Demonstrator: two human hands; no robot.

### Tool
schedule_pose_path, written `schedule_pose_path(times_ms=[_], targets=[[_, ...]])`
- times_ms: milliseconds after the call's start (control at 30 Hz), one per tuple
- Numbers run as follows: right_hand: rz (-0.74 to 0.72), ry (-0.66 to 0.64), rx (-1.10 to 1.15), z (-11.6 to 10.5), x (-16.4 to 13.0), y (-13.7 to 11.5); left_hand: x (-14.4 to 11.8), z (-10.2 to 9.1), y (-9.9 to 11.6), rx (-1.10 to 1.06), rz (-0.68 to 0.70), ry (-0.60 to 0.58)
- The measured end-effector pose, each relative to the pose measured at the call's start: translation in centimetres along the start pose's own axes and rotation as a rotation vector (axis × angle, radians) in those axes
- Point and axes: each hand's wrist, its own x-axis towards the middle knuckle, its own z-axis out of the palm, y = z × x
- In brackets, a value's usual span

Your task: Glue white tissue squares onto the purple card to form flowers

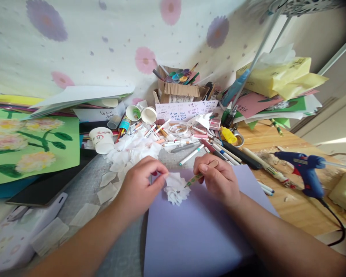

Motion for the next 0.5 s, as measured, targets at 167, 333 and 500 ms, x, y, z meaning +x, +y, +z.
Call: schedule_pose_path(times_ms=[167, 333, 500], targets=[[0.120, -0.170, -0.151, 0.2, 0.5, -0.2, 0.1, -0.2, 0.0, -0.010, -0.088, 0.143], [0.115, -0.178, -0.348, 0.4, 0.8, 0.0, -0.3, 0.3, 0.1, 0.037, 0.084, 0.029], [0.141, -0.171, -0.408, 0.2, 1.0, 0.2, -0.4, 1.2, -0.2, 0.155, 0.254, -0.136]])
